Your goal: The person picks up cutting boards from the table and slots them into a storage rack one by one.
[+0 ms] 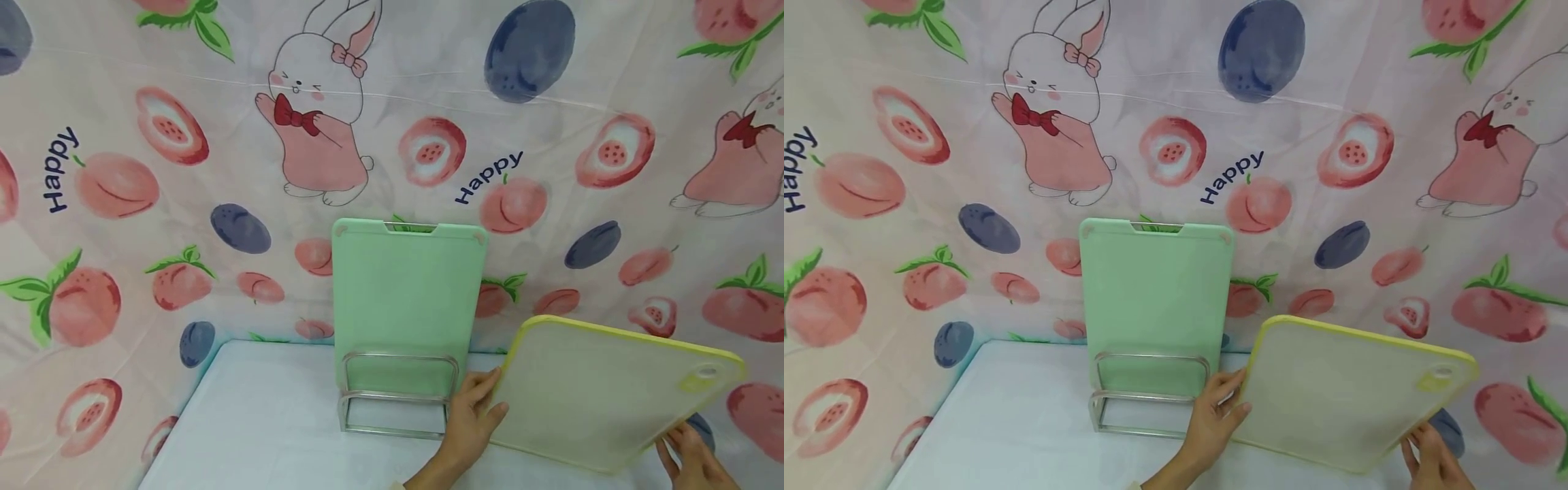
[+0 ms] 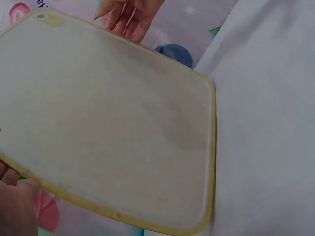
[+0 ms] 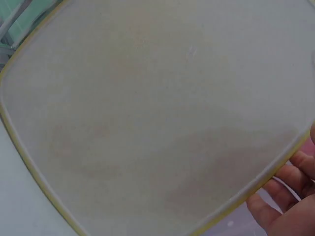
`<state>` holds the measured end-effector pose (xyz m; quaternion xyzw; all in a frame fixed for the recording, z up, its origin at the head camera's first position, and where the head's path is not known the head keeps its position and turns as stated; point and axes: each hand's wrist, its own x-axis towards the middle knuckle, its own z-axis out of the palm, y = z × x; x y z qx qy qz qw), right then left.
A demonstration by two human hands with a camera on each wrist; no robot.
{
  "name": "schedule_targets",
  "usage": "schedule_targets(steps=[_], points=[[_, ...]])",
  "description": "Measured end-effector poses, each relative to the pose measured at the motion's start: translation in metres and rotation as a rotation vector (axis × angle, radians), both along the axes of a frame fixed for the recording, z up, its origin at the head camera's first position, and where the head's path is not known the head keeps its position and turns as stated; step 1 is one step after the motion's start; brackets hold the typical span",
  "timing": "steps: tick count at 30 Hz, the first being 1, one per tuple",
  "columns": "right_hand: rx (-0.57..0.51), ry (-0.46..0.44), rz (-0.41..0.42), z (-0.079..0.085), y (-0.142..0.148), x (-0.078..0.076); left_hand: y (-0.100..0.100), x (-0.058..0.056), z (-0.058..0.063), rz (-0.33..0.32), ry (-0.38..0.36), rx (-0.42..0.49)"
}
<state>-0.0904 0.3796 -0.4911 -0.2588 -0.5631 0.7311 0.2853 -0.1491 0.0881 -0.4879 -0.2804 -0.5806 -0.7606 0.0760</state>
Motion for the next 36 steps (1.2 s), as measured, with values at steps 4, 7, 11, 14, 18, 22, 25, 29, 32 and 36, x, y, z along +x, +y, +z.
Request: schedule_targets(steps=[4,7,11,14,18,22,25,29,32,36], points=[[0.024,0.116,-0.058,-0.006,-0.001,-0.002,-0.001,-0.006,0.002,0.053,-0.037,0.000],[0.055,0.236,-0.113,-0.008,0.001,-0.003,0.000,-0.013,0.002,0.077,-0.085,0.005],[0.128,0.242,-0.135,-0.017,0.013,0.000,0.002,-0.020,0.000,0.106,-0.116,-0.004],[0.156,0.245,-0.141,-0.029,0.021,0.002,0.003,-0.022,0.001,0.150,-0.107,-0.015],[0.095,0.378,-0.112,-0.038,0.020,-0.001,0.003,-0.021,0.003,0.223,-0.062,0.002],[0.026,0.361,-0.172,-0.036,0.014,-0.008,0.005,-0.020,0.003,0.315,0.025,0.008],[-0.054,0.283,-0.260,-0.031,0.008,-0.012,0.008,-0.023,0.002,0.330,-0.013,0.021],[-0.181,0.299,-0.277,-0.023,0.001,-0.015,0.007,-0.029,0.009,0.295,-0.154,0.022],[-0.246,0.351,-0.251,-0.014,-0.002,-0.019,0.003,-0.032,0.022,0.280,-0.181,-0.008],[-0.282,0.374,-0.244,-0.001,-0.007,-0.024,-0.004,-0.035,0.038,0.269,-0.164,-0.003]])
